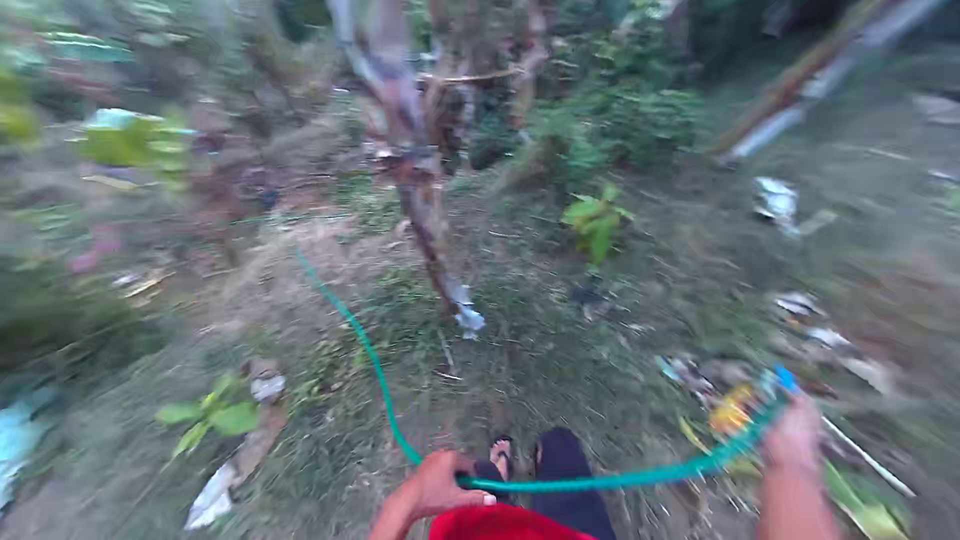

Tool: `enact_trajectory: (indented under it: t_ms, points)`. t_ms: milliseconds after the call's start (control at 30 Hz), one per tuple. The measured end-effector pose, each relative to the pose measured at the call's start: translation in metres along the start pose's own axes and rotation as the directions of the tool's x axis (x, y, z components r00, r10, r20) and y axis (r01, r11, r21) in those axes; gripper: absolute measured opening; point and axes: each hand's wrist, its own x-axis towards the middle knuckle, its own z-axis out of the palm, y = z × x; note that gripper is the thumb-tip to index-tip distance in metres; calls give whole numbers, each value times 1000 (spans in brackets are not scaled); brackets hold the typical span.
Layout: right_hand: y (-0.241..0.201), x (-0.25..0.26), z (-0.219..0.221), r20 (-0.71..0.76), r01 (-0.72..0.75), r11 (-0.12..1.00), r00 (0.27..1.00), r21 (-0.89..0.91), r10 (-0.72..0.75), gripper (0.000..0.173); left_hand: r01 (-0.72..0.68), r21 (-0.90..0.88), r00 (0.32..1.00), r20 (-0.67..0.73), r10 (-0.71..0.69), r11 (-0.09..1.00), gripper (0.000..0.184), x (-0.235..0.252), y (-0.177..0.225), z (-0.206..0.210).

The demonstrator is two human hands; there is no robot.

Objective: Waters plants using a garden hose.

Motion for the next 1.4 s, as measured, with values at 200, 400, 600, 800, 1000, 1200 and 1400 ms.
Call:
enact_trajectory:
  t_ms: [200, 400, 600, 800, 1000, 1200, 1400]
  points:
    - [-14, 68, 188, -153, -180, 979, 975, -100, 163, 39, 19, -254, 978, -196, -71, 967, 47, 101, 51, 53]
    - [-4, 161, 240, 52, -299, 954, 953, -17, 299, 35, 121, -210, 904, -380, -195, 970, 48, 126, 63, 45]
    - [-4, 226, 252, 25, -393, 919, 919, -20, 393, 33, 210, -237, 882, -373, -289, 948, 47, 149, 95, 39]
    - [0, 249, 257, 42, -431, 901, 902, 50, 429, 29, 294, -232, 862, -355, -361, 927, 53, 156, 98, 45]
    - [-6, 260, 264, 21, -369, 928, 930, 62, 368, 27, 296, -274, 864, -331, -379, 915, 55, 167, 93, 27]
    - [-16, 261, 268, -39, -347, 930, 935, 119, 353, 21, 267, -286, 854, -372, -363, 920, 57, 173, 87, 25]
    - [-28, 261, 262, -27, -324, 937, 943, 130, 330, 23, 266, -298, 862, -352, -364, 917, 52, 177, 101, 21]
